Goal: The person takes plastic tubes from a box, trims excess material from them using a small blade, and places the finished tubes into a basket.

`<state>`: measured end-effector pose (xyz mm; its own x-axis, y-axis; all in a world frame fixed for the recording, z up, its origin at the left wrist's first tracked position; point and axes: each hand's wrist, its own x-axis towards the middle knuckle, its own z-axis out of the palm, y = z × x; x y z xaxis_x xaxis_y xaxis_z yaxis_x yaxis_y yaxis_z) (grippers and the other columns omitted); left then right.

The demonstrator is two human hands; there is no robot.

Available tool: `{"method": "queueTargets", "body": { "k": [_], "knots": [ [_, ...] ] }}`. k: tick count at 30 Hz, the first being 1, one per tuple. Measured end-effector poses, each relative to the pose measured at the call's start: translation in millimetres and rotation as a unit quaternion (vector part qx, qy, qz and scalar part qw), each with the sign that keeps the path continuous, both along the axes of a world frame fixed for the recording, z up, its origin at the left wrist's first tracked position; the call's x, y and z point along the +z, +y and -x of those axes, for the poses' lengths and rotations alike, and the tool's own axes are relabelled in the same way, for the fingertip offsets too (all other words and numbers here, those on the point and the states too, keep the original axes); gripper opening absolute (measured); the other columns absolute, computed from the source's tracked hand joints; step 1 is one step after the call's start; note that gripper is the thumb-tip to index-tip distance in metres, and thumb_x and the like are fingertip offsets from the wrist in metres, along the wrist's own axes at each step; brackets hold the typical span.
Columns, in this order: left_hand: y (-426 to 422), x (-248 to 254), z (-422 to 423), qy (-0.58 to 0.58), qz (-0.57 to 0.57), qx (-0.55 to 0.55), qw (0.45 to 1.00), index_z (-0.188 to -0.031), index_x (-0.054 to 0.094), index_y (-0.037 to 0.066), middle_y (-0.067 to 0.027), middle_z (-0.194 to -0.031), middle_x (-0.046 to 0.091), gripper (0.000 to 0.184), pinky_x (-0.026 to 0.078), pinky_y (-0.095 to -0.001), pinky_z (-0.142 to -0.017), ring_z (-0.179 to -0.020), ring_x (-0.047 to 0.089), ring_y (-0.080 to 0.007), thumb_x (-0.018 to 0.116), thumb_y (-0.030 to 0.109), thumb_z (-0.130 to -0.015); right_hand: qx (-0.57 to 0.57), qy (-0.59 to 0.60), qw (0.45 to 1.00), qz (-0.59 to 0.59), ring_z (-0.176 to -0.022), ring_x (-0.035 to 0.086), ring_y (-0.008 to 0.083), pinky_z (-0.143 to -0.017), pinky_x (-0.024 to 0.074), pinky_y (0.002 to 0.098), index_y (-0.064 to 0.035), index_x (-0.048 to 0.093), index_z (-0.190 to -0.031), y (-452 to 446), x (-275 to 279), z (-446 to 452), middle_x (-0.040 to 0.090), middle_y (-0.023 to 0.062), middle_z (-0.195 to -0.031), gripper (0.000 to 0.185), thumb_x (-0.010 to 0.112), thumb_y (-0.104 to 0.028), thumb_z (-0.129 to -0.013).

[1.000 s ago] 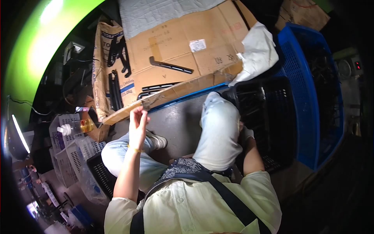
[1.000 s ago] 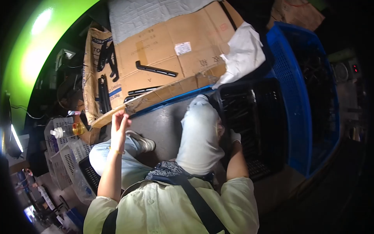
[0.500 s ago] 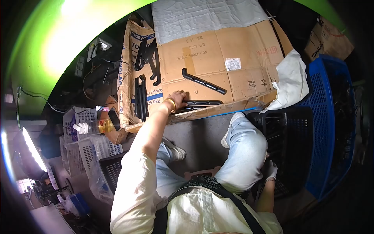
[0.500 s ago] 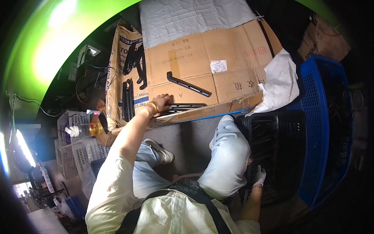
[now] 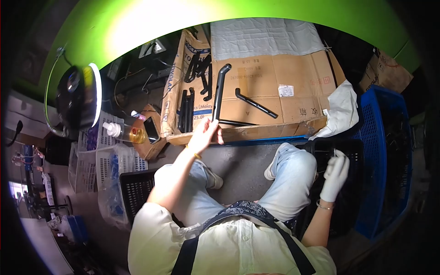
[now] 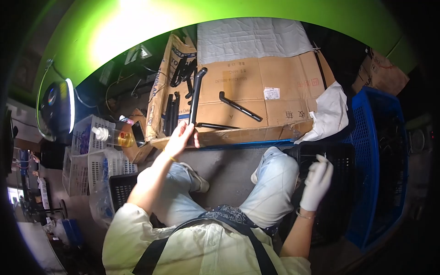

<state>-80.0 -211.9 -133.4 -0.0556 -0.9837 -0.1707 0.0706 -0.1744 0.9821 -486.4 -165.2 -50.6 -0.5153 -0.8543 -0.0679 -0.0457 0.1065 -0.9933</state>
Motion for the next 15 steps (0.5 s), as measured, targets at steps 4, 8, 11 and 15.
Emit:
{"method": "queueTargets", "body": {
  "k": [4, 8, 11, 15],
  "knots": [
    [66, 41, 51, 0.293, -0.112, 0.076, 0.947, -0.115, 0.049, 0.006, -0.0019, -0.071, 0.049, 0.039, 0.042, -0.0245, -0.045, -0.055, 0.046, -0.0104, 0.033, 0.040, -0.106, 0.332, -0.139, 0.932, -0.034, -0.055, 0.039, 0.0005, -0.049, 0.0325, 0.0153, -0.0043, 0.063, -0.104, 25, 15, -79, 0.051, -0.0058, -0.077, 0.025, 0.041, -0.017, -0.102],
    [108, 57, 77, 0.448, -0.112, 0.059, 0.885, -0.113, 0.052, 0.009, 0.0007, -0.071, 0.047, 0.043, 0.035, -0.0218, -0.043, -0.052, 0.040, -0.0087, 0.031, 0.045, -0.105, 0.552, 0.008, 0.834, 0.010, -0.057, 0.040, 0.0028, -0.052, 0.0332, 0.0207, -0.0019, 0.062, -0.100, 62, 10, -144, 0.045, -0.0047, -0.066, 0.023, 0.043, -0.015, -0.102],
    [125, 53, 88, 0.358, -0.042, 0.089, 0.929, -0.117, 0.055, 0.006, 0.0021, -0.072, 0.048, 0.053, 0.037, -0.0200, -0.045, -0.056, 0.043, -0.0053, 0.029, 0.050, -0.104, 0.571, 0.044, 0.819, 0.029, -0.056, 0.043, 0.0072, -0.053, 0.0371, 0.0254, -0.0034, 0.061, -0.092, 77, 9, -161, 0.047, -0.0007, -0.064, 0.023, 0.044, -0.015, -0.102],
    [147, 71, 81, 0.273, -0.087, 0.080, 0.955, -0.130, 0.052, 0.001, 0.0027, -0.071, 0.049, 0.061, 0.040, -0.0161, -0.042, -0.052, 0.044, -0.0014, 0.030, 0.051, -0.104, 0.567, 0.119, 0.812, 0.073, -0.056, 0.050, 0.0139, -0.055, 0.0420, 0.0294, -0.0043, 0.060, -0.090, 83, 12, -169, 0.052, 0.0060, -0.067, 0.020, 0.044, -0.012, -0.100]
  ]
}}
